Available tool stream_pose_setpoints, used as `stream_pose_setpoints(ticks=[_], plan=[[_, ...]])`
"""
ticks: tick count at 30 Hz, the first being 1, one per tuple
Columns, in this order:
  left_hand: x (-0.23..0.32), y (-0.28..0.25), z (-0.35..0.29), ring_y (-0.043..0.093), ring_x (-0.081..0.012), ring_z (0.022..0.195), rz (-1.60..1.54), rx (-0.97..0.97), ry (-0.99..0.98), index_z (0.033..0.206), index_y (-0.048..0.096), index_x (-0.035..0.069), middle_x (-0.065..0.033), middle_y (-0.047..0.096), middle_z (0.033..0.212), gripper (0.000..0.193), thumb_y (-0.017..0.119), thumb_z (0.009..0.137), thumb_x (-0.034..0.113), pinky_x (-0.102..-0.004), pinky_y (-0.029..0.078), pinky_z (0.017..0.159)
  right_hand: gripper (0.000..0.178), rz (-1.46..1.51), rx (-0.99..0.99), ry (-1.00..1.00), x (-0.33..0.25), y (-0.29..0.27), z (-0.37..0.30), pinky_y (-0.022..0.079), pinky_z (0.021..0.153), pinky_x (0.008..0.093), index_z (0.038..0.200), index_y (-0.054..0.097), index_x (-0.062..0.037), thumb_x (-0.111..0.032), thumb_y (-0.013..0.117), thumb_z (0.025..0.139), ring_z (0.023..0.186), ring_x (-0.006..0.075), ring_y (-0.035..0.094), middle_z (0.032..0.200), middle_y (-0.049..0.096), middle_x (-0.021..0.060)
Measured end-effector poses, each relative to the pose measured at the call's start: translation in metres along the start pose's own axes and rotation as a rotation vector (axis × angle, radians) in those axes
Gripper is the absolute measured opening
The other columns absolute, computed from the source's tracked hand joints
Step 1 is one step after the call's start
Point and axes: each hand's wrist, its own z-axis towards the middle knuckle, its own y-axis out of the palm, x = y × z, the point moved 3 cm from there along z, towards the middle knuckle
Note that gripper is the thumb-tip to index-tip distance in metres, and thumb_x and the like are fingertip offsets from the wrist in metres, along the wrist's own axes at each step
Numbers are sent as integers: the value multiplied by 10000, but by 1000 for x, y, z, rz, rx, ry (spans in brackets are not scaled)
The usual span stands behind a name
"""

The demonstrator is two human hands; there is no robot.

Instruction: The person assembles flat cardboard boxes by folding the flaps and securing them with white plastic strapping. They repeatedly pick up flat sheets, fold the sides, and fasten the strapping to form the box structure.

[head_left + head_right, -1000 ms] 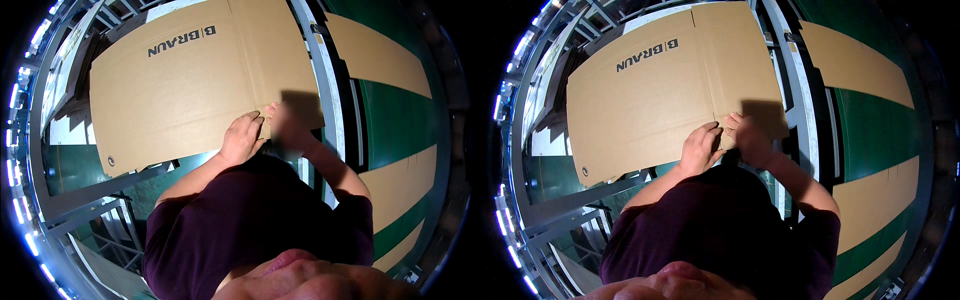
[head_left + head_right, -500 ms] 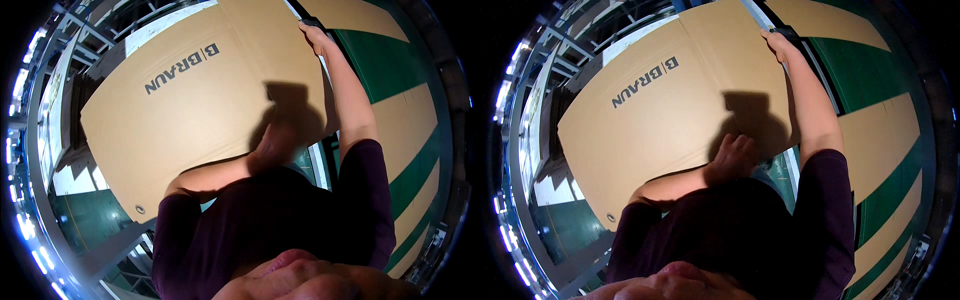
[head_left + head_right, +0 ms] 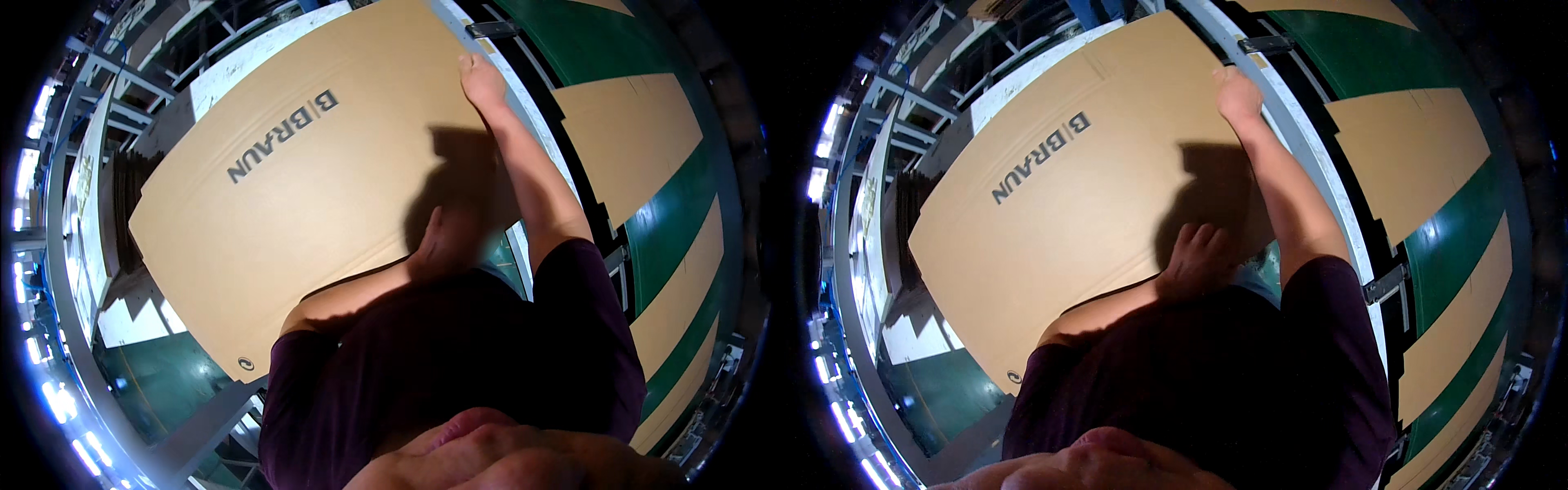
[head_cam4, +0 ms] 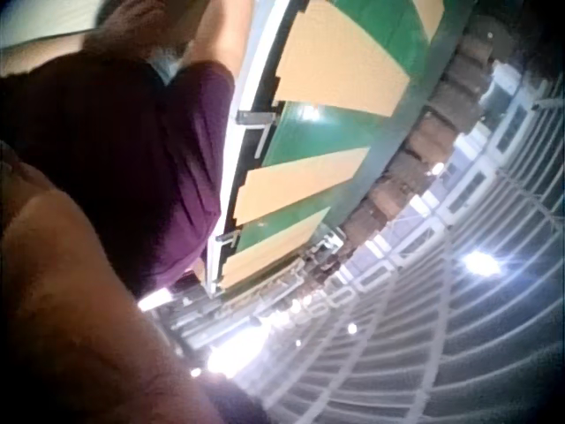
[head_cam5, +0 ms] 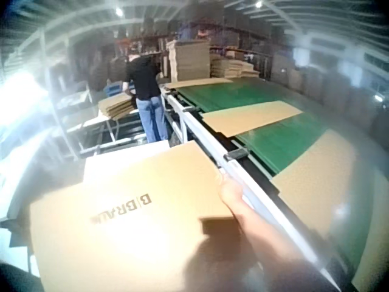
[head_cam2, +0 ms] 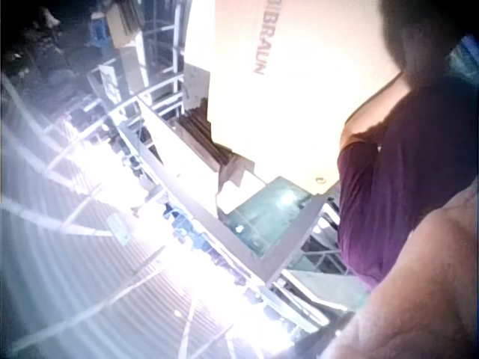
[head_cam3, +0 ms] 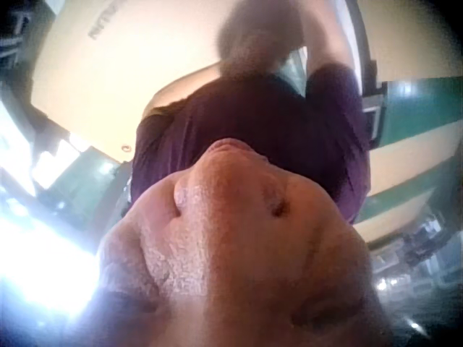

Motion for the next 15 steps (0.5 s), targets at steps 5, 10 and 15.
stream_pose_setpoints(ticks=[5,10,15], plan=[[15,-22,-10,526,-260,905,257,41,48,905,640,54,-88,571,964,414,717,625,348,-410,422,795,323,902,-170,189,107,-33,-22,469,680,304,907,629,-27,-347,595,870,680,174,550,769,605,96],[18,-43,-3,567,-281,968,254,103,27,1024,630,8,-139,610,1034,366,676,771,268,-434,443,834,320,-470,-219,324,385,-81,-44,474,883,423,1117,597,-36,-209,533,854,1042,387,578,1107,606,240],[28,-48,-9,563,-253,987,260,15,-79,996,624,40,-100,589,1068,328,696,757,252,-430,440,838,753,-992,-515,635,470,-122,-109,138,1085,576,1492,147,-93,-276,512,859,1433,321,92,1552,118,133]])
